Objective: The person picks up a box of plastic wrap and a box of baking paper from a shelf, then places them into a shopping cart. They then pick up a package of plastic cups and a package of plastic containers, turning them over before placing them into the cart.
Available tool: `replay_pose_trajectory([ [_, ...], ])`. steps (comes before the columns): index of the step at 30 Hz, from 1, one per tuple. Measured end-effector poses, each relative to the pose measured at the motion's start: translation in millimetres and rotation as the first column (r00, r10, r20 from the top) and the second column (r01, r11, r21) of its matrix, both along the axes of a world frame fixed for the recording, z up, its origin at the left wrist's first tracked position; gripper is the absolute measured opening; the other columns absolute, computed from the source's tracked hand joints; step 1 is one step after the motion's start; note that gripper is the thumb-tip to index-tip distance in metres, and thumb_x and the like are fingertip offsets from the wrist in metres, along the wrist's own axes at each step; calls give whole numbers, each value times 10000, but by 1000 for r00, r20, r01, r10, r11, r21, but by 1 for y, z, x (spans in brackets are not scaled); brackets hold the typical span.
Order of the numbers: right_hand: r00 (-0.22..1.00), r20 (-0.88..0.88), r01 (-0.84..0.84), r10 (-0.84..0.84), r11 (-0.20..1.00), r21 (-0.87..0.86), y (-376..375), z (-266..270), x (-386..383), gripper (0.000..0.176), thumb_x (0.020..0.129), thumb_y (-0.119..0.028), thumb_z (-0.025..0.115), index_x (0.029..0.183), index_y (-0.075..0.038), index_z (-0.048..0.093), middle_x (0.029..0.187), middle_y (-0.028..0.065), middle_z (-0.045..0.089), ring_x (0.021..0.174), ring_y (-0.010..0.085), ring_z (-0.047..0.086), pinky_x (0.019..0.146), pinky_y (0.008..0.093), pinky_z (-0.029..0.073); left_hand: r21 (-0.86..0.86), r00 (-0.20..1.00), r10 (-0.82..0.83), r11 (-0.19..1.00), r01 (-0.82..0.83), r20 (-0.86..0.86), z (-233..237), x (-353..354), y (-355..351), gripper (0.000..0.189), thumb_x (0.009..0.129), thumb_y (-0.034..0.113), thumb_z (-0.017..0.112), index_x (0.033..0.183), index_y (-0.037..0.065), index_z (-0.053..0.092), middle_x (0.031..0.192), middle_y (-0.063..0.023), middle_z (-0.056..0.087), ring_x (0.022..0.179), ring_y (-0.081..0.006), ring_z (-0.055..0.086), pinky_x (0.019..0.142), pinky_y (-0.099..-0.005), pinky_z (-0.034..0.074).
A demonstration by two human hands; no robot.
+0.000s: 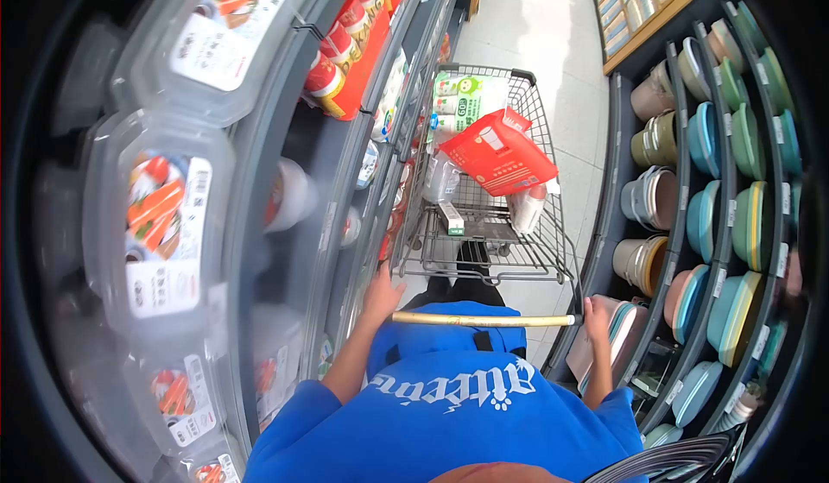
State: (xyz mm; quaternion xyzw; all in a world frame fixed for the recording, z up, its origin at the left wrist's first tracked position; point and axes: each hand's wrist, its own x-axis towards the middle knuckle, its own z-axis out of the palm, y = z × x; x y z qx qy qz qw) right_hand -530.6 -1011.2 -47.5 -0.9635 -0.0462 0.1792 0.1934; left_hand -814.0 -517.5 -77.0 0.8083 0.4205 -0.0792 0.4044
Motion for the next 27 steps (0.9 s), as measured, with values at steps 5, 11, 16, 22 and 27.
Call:
replay_pose_trajectory([
  [5,864,178,333,-471,800,499,6,-70,-31,406,1011,-287,455,918,49,663,851,212,682,855,305,680,784,429,503,-68,992,-57,996,50,-115,-44,4,11,585,865,75,557,1423,2,395,1090,-308,659,1041,-473,636,920,-526,489],
  [11,936,304,166,-175,985,56,57,-15,-33,287,922,-279,598,1005,-14,669,883,204,701,835,369,679,770,455,519,-26,994,-22,999,19,-109,-38,24,17,321,863,49,528,1179,-6,542,1100,-304,653,997,-450,654,884,-528,511],
  [16,952,109,286,-286,958,16,69,-39,7,421,843,-228,689,1166,38,638,867,189,728,692,271,736,687,386,577,101,984,-64,991,82,-164,-14,52,36,325,889,95,540,1202,13,568,1147,-259,664,1089,-446,633,929,-530,501],
  [22,941,27,332,-336,937,110,78,-58,44,447,857,-146,653,1226,100,591,789,194,711,672,271,731,614,379,597,159,985,-33,985,61,-171,2,82,49,263,920,123,514,1131,21,633,1112,-240,682,1071,-433,646,895,-513,527],
  [27,933,-39,360,-358,921,148,104,-37,58,334,839,-181,667,1049,78,648,758,223,699,670,321,725,662,416,565,231,980,-35,970,80,-194,-3,108,64,238,917,116,527,1092,22,657,1118,-231,684,1057,-427,655,881,-510,536],
])
